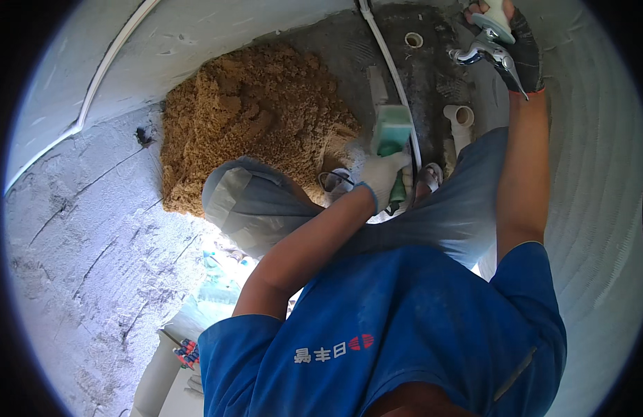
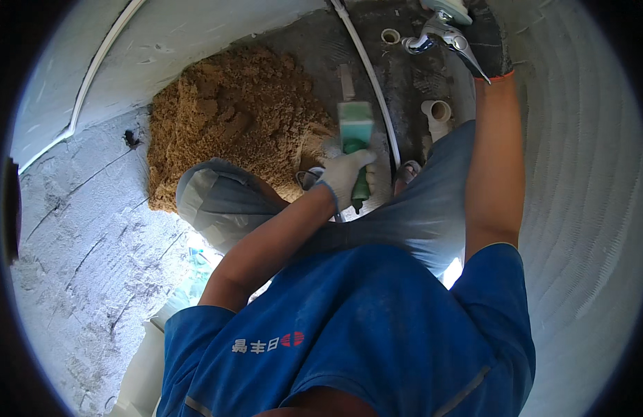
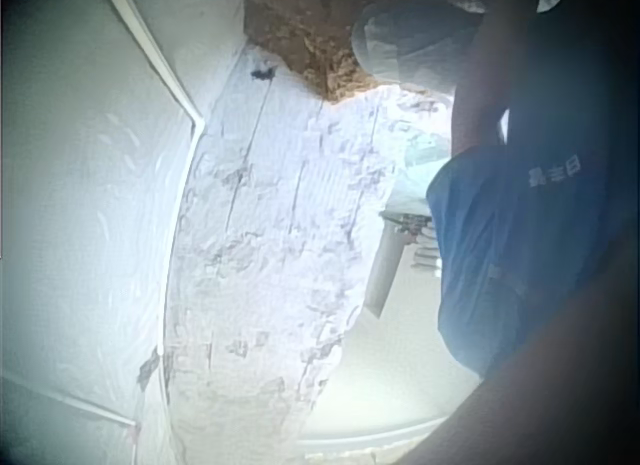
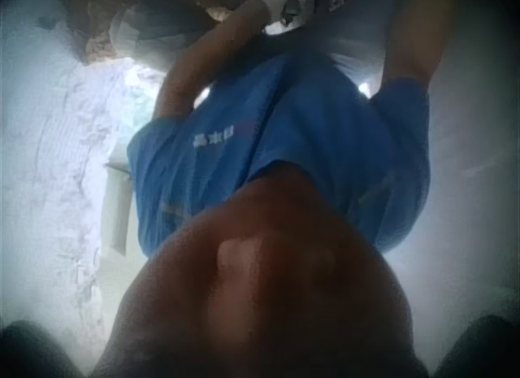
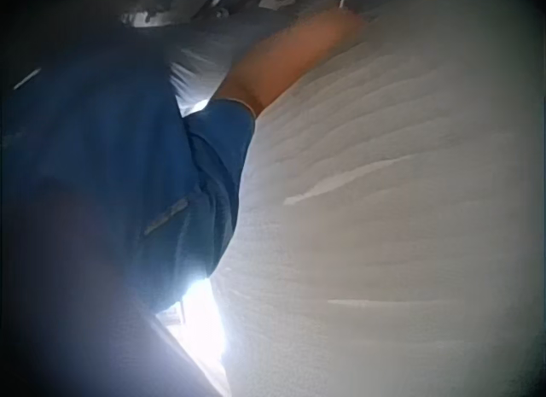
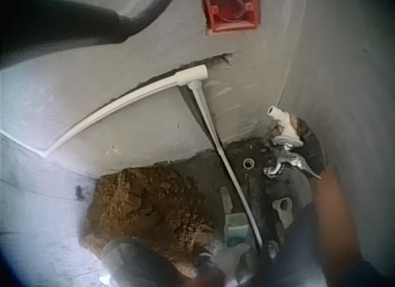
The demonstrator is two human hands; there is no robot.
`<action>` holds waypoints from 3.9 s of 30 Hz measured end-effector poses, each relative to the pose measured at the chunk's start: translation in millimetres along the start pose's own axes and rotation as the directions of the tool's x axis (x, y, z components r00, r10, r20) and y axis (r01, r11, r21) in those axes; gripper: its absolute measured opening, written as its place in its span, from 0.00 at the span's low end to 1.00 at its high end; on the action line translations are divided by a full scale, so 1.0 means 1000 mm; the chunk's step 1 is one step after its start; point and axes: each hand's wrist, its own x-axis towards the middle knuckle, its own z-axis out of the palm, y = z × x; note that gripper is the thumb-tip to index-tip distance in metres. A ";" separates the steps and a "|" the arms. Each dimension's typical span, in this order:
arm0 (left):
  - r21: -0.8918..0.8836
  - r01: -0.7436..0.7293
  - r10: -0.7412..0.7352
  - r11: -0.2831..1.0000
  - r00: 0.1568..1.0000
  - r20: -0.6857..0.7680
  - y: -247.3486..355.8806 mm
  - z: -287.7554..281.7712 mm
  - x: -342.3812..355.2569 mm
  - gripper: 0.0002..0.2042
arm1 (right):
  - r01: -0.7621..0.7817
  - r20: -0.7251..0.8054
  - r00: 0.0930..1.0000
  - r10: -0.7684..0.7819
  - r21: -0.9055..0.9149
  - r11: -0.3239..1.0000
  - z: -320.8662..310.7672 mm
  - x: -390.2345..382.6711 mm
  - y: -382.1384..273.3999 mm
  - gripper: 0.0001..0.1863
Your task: Cutting and welding PVC water pipes to install a plumbing connection and a faucet.
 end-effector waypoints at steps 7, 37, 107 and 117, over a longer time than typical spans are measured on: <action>0.930 0.026 0.621 0.366 0.738 -0.265 -0.007 -0.015 0.030 0.20 | 0.059 -0.085 0.995 -0.058 0.004 0.998 0.002 -0.011 -0.026 0.22; 0.682 0.063 0.639 -0.729 -0.296 0.710 0.238 0.071 -0.075 0.22 | -0.104 0.351 0.930 0.111 -0.039 0.994 0.013 0.115 -0.017 0.22; 0.382 0.183 0.397 -0.906 0.051 0.917 0.359 0.103 -0.086 0.16 | 0.114 0.210 0.975 0.079 -0.769 0.628 0.108 0.126 -0.112 0.14; 0.379 0.178 0.392 -0.908 0.039 0.919 0.360 0.101 -0.082 0.16 | -0.121 0.046 0.964 0.261 -0.800 0.588 0.124 0.124 -0.124 0.15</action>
